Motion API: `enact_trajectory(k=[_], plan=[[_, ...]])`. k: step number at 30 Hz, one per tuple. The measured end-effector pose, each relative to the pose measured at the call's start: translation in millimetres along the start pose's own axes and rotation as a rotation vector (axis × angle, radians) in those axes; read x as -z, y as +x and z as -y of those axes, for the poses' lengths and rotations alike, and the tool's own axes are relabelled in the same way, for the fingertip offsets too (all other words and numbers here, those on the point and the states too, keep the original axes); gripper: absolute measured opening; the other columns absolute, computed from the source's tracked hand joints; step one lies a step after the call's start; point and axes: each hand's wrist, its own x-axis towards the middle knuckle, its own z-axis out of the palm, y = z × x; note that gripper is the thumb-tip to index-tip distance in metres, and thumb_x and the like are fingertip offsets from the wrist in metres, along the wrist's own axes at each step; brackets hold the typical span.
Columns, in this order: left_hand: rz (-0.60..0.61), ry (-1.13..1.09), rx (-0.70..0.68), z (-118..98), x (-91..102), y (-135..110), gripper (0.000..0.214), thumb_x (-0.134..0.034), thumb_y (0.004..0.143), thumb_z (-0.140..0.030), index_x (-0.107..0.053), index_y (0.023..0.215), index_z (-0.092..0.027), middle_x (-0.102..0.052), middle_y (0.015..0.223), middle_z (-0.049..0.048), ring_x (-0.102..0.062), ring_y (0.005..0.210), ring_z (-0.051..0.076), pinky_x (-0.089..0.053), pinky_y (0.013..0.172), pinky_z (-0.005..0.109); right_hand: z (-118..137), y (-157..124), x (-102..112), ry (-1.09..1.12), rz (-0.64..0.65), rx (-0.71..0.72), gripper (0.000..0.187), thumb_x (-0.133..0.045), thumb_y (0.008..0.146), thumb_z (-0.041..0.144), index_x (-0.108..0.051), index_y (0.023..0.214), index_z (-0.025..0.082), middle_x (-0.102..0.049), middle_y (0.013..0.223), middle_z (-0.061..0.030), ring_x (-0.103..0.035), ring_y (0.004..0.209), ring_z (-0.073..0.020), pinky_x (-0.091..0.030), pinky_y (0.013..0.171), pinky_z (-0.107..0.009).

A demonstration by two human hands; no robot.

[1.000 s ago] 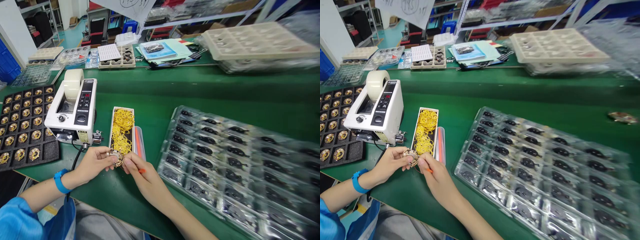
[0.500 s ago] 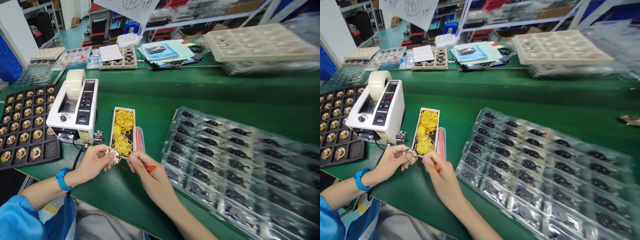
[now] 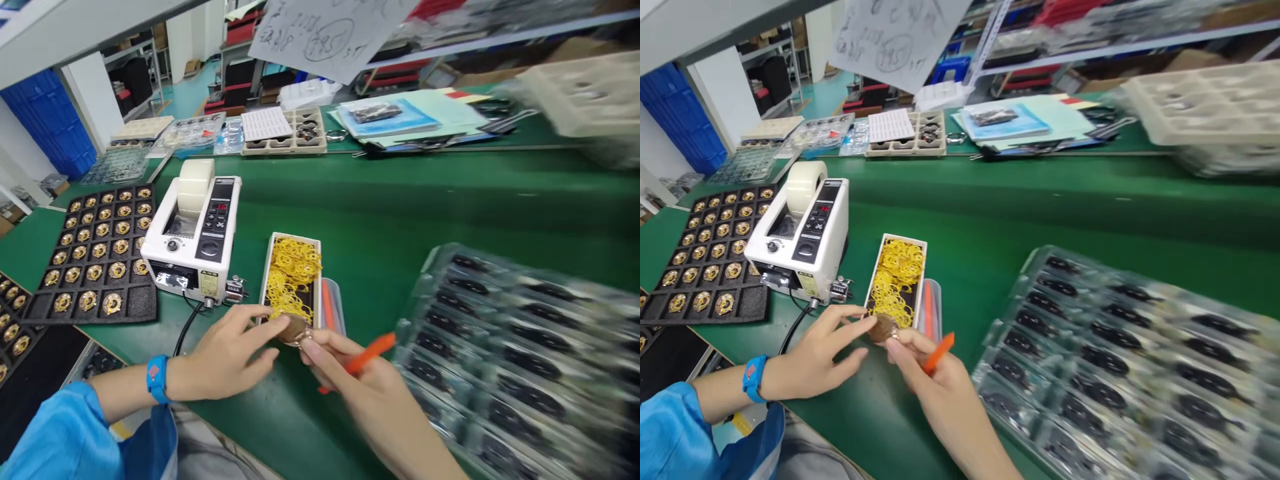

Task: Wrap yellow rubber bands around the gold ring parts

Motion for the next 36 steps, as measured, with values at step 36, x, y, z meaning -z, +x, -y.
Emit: enact_trajectory(k=[36], plan=[[0.300,-0.194,0.222,-25,35.9,36,0.022,-0.055,0.090,-0.030,-0.061,0.073,-0.017,-0.039,0.070,-0.0032,-0.038,0.064,0.011,-0.028,0.058,0.025,16,-1,7,0.385,0.182,-0.170,0.047,-0.067,0.074,0.067,-0.057,0.074,0.021,-0.046,0.070,0.0015,-0.039,0.067,-0.0147,-0.035,0.065,-0.026]])
